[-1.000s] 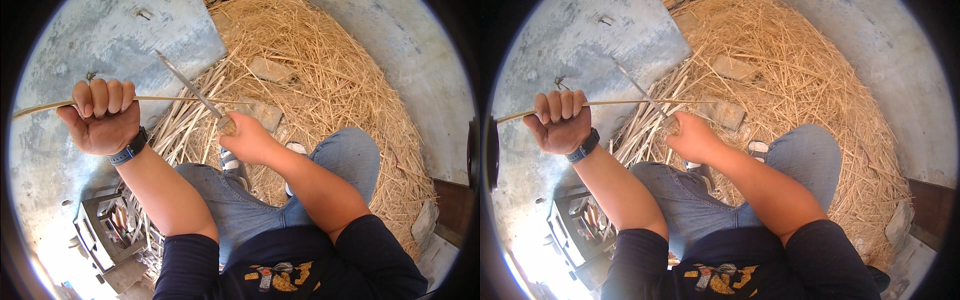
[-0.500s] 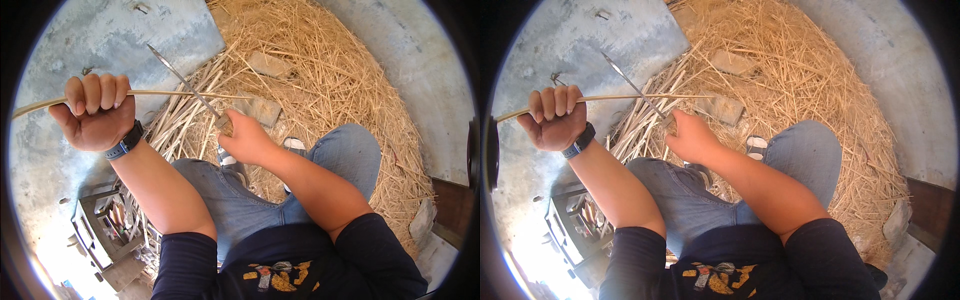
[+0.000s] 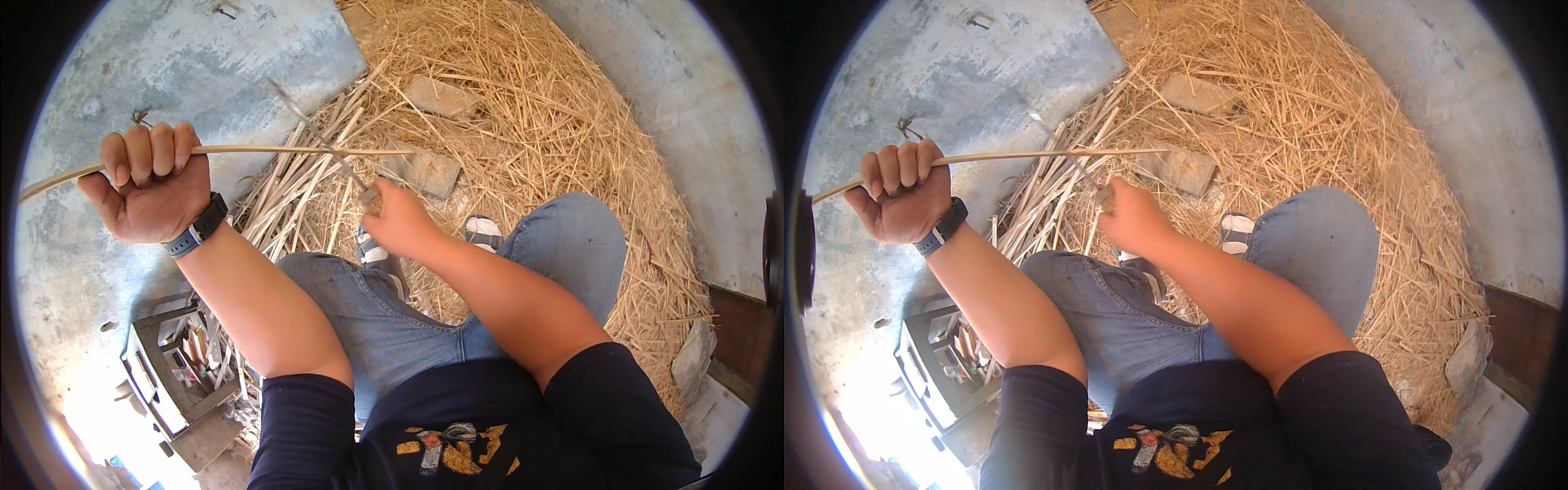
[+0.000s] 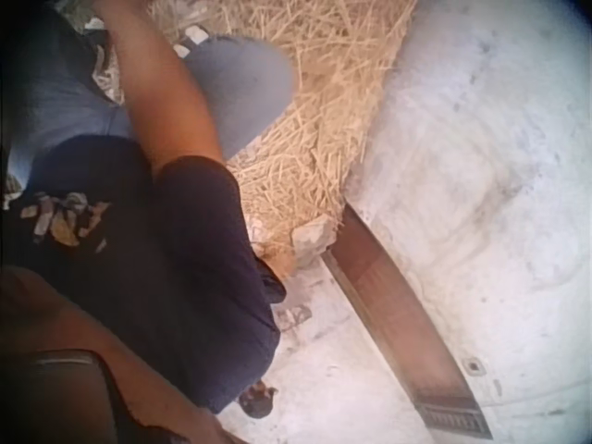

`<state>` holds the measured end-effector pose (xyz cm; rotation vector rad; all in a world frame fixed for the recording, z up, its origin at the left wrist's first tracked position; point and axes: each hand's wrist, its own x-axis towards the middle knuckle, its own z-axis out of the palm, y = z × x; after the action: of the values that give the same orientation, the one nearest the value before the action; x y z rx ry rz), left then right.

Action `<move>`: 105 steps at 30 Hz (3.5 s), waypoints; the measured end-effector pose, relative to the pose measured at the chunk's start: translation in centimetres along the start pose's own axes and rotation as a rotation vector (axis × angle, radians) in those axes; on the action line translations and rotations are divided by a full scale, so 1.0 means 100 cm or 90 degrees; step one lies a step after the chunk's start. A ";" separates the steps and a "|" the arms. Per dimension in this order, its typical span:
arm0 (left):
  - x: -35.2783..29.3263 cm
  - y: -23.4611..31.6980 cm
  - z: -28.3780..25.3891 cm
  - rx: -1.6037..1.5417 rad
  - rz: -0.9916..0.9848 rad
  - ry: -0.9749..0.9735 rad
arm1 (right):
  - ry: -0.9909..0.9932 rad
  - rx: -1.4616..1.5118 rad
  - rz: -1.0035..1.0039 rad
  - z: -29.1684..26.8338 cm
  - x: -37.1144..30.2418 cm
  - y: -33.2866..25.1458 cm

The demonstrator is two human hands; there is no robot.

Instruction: The person sits on a straw-covered floor and uses a large curved knife to split long bamboo strips into thinner pieces. They hold the bamboo with one hand and repeatedly strike it with the knife to separate the fibers, discarding the finished strips onto a pile.

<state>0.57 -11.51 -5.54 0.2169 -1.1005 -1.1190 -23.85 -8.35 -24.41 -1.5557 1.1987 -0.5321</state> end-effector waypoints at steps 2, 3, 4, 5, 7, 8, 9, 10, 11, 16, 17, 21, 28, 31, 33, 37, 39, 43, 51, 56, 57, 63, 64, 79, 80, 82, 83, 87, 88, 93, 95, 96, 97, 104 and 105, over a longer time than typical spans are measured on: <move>0.001 0.000 -0.001 -0.002 0.001 0.008 | 0.023 -0.016 0.022 -0.001 0.010 0.012; 0.000 0.002 -0.005 -0.016 -0.002 0.003 | 0.014 -0.027 0.044 -0.002 0.014 0.019; -0.002 0.003 -0.006 -0.028 -0.005 0.004 | -0.002 -0.040 0.068 -0.005 0.014 0.014; -0.002 0.002 -0.007 -0.028 -0.005 -0.002 | -0.004 -0.008 0.067 -0.007 0.012 0.009; -0.003 0.013 -0.007 -0.014 0.002 -0.006 | -0.023 0.054 0.058 -0.008 0.005 -0.014; -0.002 0.011 -0.006 -0.008 0.001 -0.009 | -0.028 0.044 0.031 -0.010 0.000 -0.025; -0.001 0.008 -0.004 -0.001 0.000 -0.012 | -0.035 0.033 0.005 -0.012 -0.005 -0.037; 0.002 0.005 -0.001 0.005 0.000 -0.019 | -0.037 0.023 -0.024 -0.014 -0.008 -0.043; 0.002 0.004 0.002 0.004 -0.002 -0.016 | -0.025 0.041 -0.030 -0.010 -0.008 -0.036; 0.000 0.002 -0.001 -0.015 -0.026 -0.011 | -0.009 -0.020 0.191 0.001 0.010 0.029; 0.000 0.003 -0.004 -0.021 -0.021 -0.015 | 0.000 -0.014 0.195 0.001 0.012 0.031; -0.001 0.010 -0.005 -0.001 0.000 0.003 | 0.028 0.021 0.099 0.004 0.004 0.007; -0.002 0.008 -0.001 0.055 0.004 0.045 | 0.000 0.057 0.061 0.010 0.005 0.019; -0.004 0.007 -0.011 0.000 0.001 0.018 | 0.028 0.008 0.192 0.005 0.018 0.048; -0.003 0.015 -0.014 -0.003 -0.005 0.007 | 0.038 -0.022 0.209 0.003 0.015 0.038; 0.001 0.009 -0.010 0.005 0.002 0.010 | -0.008 0.048 0.137 -0.002 0.003 0.001; -0.002 0.010 -0.008 0.015 0.005 0.058 | -0.049 0.074 0.065 -0.003 -0.001 -0.023; 0.001 0.006 0.003 0.039 0.006 0.091 | -0.060 0.034 0.039 0.005 0.003 0.008; -0.002 0.012 -0.008 0.056 0.034 0.098 | 0.034 0.023 0.152 0.011 0.011 0.033; 0.001 0.011 0.005 0.139 0.069 0.173 | -0.013 0.017 -0.027 0.005 0.000 -0.016; -0.001 0.016 0.007 0.159 0.073 0.173 | -0.012 0.003 -0.024 0.007 0.003 -0.005; -0.010 0.075 0.016 0.166 0.154 0.147 | 0.075 -0.044 0.050 0.010 0.013 0.021; -0.012 0.081 0.020 0.134 0.161 0.150 | 0.063 -0.018 0.045 0.004 0.011 0.007; -0.032 0.107 0.046 0.056 0.331 0.134 | 0.135 -0.043 -0.008 -0.052 0.027 -0.019; -0.032 0.105 0.048 0.055 0.350 0.144 | 0.133 -0.033 -0.055 -0.049 0.023 -0.023; -0.029 0.098 0.050 0.037 0.358 0.141 | 0.130 -0.036 -0.162 -0.044 0.014 -0.035; -0.029 0.097 0.050 0.029 0.360 0.140 | 0.128 -0.050 -0.222 -0.043 0.009 -0.042; -0.032 0.101 0.045 -0.010 0.346 0.097 | 0.113 -0.073 -0.299 -0.053 0.002 -0.062; -0.031 0.101 0.046 -0.012 0.347 0.088 | 0.115 -0.070 -0.272 -0.057 0.004 -0.061; -0.029 0.099 0.050 0.004 0.317 -0.001 | 0.148 -0.075 -0.179 -0.068 0.008 -0.054; -0.029 0.097 0.055 -0.008 0.308 -0.027 | 0.126 -0.074 -0.225 -0.065 0.003 -0.058; -0.029 0.096 0.056 -0.016 0.304 -0.040 | 0.114 -0.074 -0.248 -0.063 0.001 -0.060; -0.027 0.094 0.059 -0.027 0.298 -0.052 | 0.139 -0.080 -0.295 -0.061 0.001 -0.060; -0.031 0.099 0.079 -0.052 0.288 -0.129 | 0.167 -0.034 -0.112 -0.078 0.023 -0.044; -0.031 0.099 0.083 -0.061 0.292 -0.140 | 0.189 -0.031 -0.046 -0.079 0.026 -0.040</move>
<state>0.00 -1.28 2.96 -0.2319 -1.2114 -0.7897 -27.55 -14.53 -18.61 -1.6050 1.3893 -0.8081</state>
